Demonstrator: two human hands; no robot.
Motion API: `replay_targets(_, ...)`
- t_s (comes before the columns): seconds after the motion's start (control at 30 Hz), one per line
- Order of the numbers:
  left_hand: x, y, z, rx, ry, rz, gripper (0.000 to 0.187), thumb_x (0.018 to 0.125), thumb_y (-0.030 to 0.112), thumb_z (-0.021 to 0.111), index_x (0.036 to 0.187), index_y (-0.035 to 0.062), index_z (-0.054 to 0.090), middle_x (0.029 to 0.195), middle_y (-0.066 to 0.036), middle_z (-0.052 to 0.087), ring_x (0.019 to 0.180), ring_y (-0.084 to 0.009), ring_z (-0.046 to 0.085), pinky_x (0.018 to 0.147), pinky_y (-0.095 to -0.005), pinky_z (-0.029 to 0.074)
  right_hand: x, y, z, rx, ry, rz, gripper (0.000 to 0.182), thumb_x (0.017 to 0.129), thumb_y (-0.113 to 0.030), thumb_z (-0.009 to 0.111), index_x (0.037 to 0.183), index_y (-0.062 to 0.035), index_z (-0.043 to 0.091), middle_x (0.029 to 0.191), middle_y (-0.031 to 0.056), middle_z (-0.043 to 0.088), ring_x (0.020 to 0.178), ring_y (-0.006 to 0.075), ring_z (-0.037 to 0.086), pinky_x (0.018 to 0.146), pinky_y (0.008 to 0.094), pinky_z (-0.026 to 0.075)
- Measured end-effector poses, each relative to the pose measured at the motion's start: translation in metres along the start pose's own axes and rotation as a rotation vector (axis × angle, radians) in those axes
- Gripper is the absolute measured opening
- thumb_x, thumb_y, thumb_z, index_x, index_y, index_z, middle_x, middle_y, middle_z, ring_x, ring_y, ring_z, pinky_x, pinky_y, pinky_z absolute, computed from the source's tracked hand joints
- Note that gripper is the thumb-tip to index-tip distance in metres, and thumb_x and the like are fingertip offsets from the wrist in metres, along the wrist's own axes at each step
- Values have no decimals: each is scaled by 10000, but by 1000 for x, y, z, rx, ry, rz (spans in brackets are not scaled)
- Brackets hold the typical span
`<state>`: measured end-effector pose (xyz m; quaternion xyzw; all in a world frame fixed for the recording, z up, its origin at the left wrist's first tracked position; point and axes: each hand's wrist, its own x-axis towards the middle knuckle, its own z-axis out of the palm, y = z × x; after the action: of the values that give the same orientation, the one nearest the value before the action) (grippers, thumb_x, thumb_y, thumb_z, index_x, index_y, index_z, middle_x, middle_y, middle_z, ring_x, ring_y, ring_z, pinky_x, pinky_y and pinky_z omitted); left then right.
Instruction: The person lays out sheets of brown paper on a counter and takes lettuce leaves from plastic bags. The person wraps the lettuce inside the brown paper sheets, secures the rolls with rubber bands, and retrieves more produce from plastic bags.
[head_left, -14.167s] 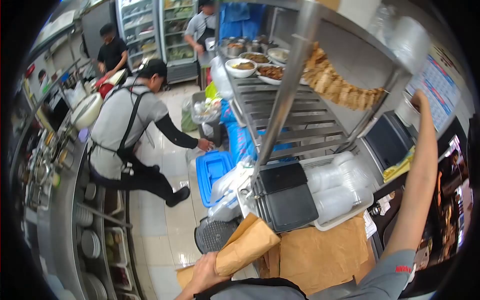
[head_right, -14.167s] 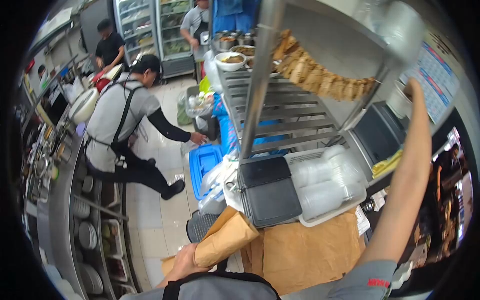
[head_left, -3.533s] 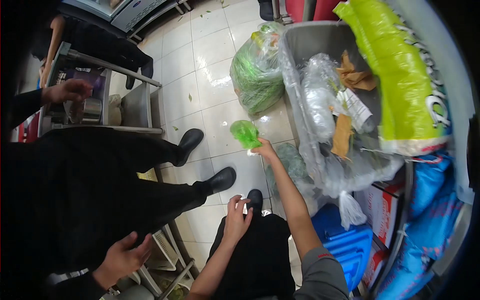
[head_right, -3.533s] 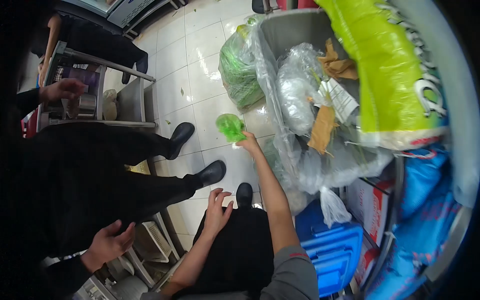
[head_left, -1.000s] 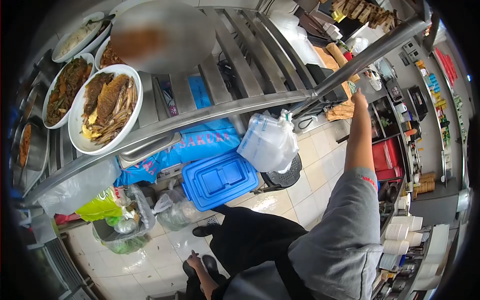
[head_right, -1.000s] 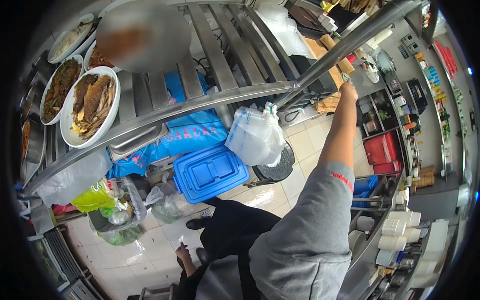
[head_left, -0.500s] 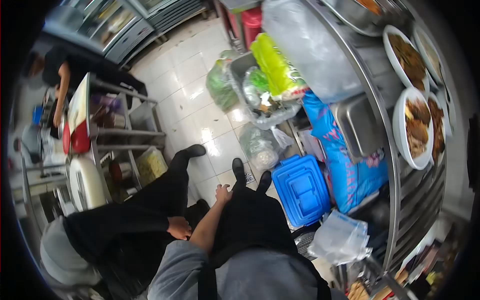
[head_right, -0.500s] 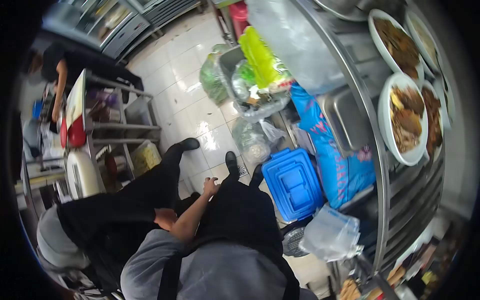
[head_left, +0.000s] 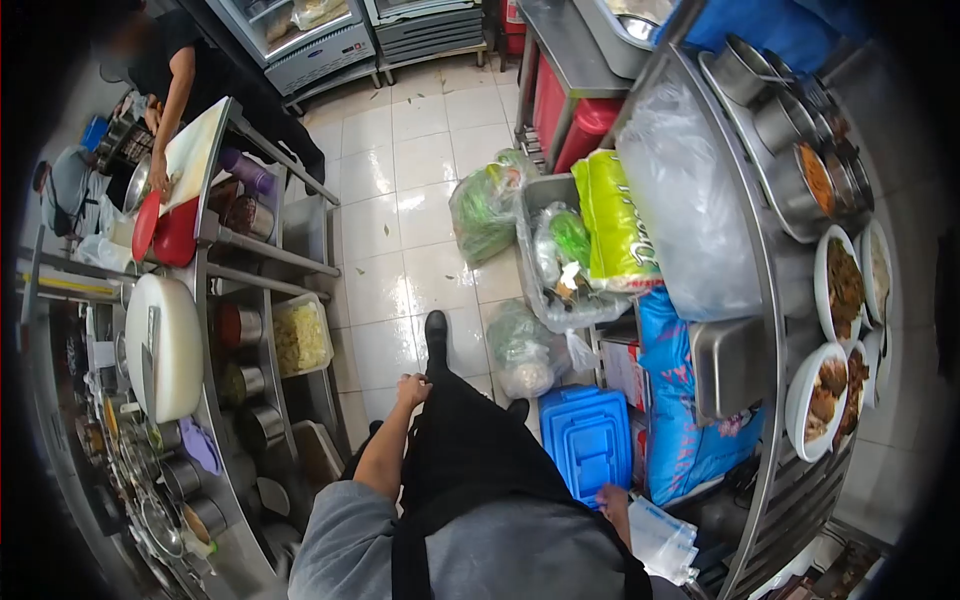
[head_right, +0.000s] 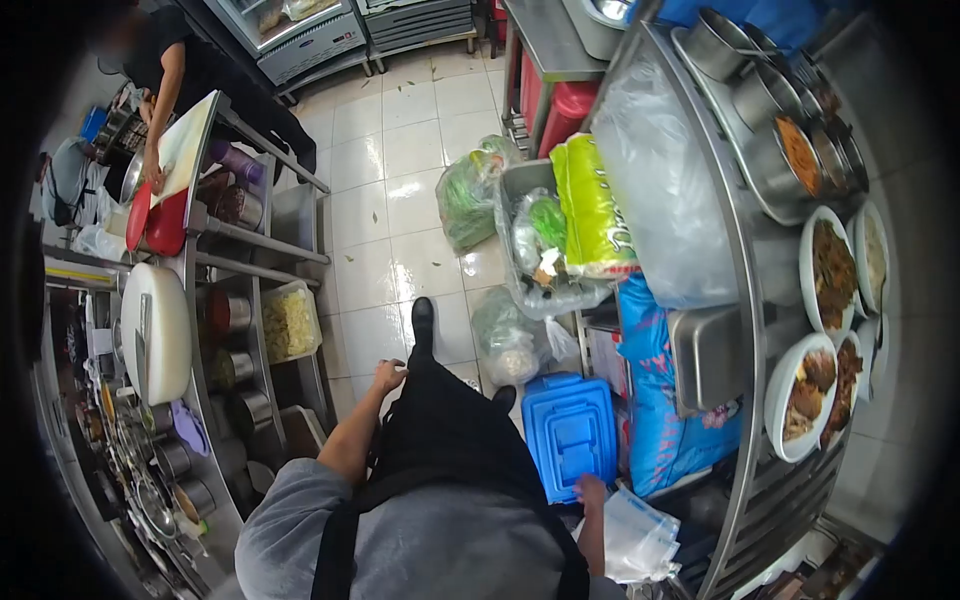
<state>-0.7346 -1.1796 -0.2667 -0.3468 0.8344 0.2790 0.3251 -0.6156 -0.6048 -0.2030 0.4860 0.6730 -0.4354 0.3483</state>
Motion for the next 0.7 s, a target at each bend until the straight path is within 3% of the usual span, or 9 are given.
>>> replay_targets(0.07, 27, -6, -33, -29, 30, 25, 396, 744, 329, 674, 1103, 171, 613, 1214, -198, 480, 1141, -402, 450, 965, -453, 399, -10, -81, 39, 9, 10, -187, 261, 899, -291, 514, 1012, -85, 627, 836, 53, 654, 658, 120, 612, 479, 249, 411)
replay_targets(0.17, 72, -33, -67, -73, 118, 99, 489, 742, 317, 684, 1152, 85, 551, 1147, -231, 526, 1088, -405, 495, 934, -461, 417, -17, -172, 105, -49, -43, -275, 328, 902, -328, 523, 1088, -69, 603, 919, 61, 656, 733, 133, 621, 571, 264, 432)
replay_targets(0.33, 152, -57, -146, -141, -49, 158, 420, 754, 296, 673, 1086, 53, 590, 981, -226, 632, 937, -351, 606, 844, -412, 477, -21, -271, 232, -182, -268, -435, 285, 905, -276, 541, 1072, -59, 620, 885, 55, 666, 699, 122, 624, 574, 241, 448)
replay_targets(0.4, 180, -61, -170, -168, -119, 132, 397, 758, 291, 666, 1069, 51, 601, 943, -207, 651, 898, -342, 624, 826, -408, 484, -24, -304, 275, -287, -338, -611, 283, 896, -276, 554, 1027, -38, 634, 835, 57, 663, 697, 123, 623, 591, 262, 470)
replay_targets(0.6, 248, 4, -230, -229, -7, 231, 356, 787, 285, 627, 1058, 54, 609, 922, -186, 659, 893, -319, 632, 809, -384, 490, -56, -404, 326, -649, -243, -745, 311, 881, -289, 572, 983, -5, 645, 855, 148, 662, 723, 223, 641, 653, 328, 493)
replay_targets(0.7, 269, 53, -233, -239, -104, 244, 344, 799, 285, 616, 1065, 67, 610, 947, -175, 657, 898, -317, 631, 807, -383, 491, -71, -484, 334, -703, -181, -789, 307, 874, -296, 556, 954, -12, 639, 887, 187, 645, 817, 346, 624, 719, 387, 492)
